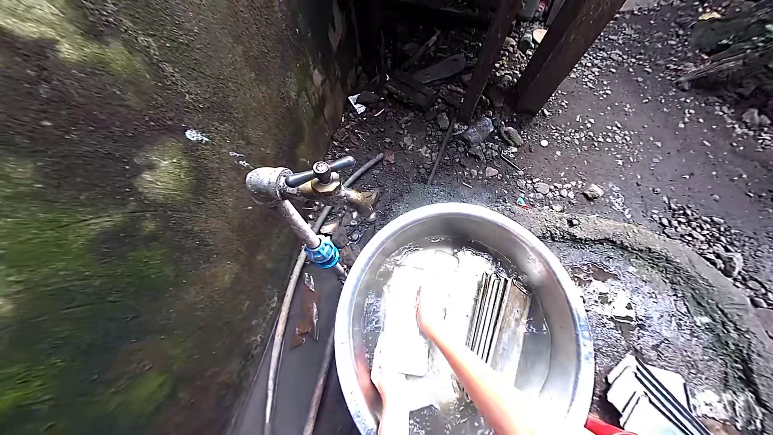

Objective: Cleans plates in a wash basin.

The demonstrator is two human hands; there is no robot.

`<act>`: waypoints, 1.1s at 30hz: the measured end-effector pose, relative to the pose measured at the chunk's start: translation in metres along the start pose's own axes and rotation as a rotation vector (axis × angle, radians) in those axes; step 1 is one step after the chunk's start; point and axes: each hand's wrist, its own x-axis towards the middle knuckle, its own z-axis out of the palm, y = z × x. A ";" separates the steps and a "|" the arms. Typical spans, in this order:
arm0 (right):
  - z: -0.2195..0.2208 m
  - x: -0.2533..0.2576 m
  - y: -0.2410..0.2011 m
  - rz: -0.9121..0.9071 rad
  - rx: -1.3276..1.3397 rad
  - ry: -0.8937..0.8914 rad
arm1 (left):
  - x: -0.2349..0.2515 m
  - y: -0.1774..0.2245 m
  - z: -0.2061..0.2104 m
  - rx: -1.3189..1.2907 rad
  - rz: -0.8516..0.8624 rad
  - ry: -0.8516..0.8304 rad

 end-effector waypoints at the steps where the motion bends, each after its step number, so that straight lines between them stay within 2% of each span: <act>1: 0.000 0.008 -0.004 0.027 -0.006 0.012 | -0.002 0.003 -0.001 -0.003 0.005 -0.008; 2: 0.002 0.007 -0.006 0.034 0.007 0.015 | -0.007 0.007 0.001 0.008 0.008 -0.001; 4: 0.007 -0.020 0.000 -0.069 0.052 -0.040 | -0.015 0.011 0.006 0.066 0.020 0.037; 7: 0.013 -0.057 0.030 -0.421 -0.027 -0.208 | -0.007 0.005 0.004 0.178 -0.012 0.062; 9: 0.005 -0.049 0.049 -0.568 -0.101 -0.270 | -0.010 0.011 0.009 0.294 -0.068 0.091; 10: -0.002 -0.039 0.050 -0.496 -0.132 -0.320 | -0.012 0.016 0.012 0.359 -0.094 0.100; 11: -0.007 -0.029 0.046 -0.347 -0.113 -0.325 | -0.012 0.015 0.012 0.417 -0.086 0.095; 13: 0.001 -0.015 0.031 -0.080 -0.027 -0.154 | -0.008 0.004 0.006 0.552 -0.024 0.049; 14: 0.006 -0.011 0.018 -0.024 -0.040 -0.086 | -0.004 -0.001 0.005 0.619 0.006 0.021; 15: 0.004 -0.014 0.006 -0.003 -0.038 -0.101 | -0.001 0.000 0.005 0.668 0.009 -0.030; 17: 0.004 -0.029 0.011 -0.142 -0.019 -0.156 | 0.003 0.009 0.011 0.755 0.000 -0.150; 19: 0.009 -0.045 0.044 -0.440 0.044 -0.153 | 0.013 0.014 0.021 0.751 0.030 -0.253; 21: 0.005 -0.055 0.065 -0.652 0.076 -0.277 | 0.020 0.013 0.026 0.591 0.055 -0.261; 23: 0.005 -0.055 0.068 -0.771 0.068 -0.333 | 0.015 0.012 0.028 0.456 0.023 -0.209; 24: 0.005 -0.050 0.064 -0.785 0.061 -0.332 | 0.012 0.013 0.028 0.441 0.007 -0.196; 26: 0.003 -0.032 0.049 -0.697 0.043 -0.290 | 0.017 0.006 0.024 0.469 0.013 -0.191; 27: 0.003 -0.022 0.040 -0.617 0.047 -0.231 | 0.020 -0.002 0.020 0.471 0.038 -0.186; 30: 0.004 -0.002 0.001 -0.317 0.023 -0.203 | 0.017 -0.009 0.016 0.415 0.099 -0.220; 31: 0.009 -0.004 -0.004 -0.295 0.024 -0.228 | 0.018 -0.008 0.014 0.411 0.114 -0.233; 33: 0.012 -0.016 -0.002 -0.420 0.021 -0.331 | 0.018 -0.012 0.014 0.404 0.113 -0.216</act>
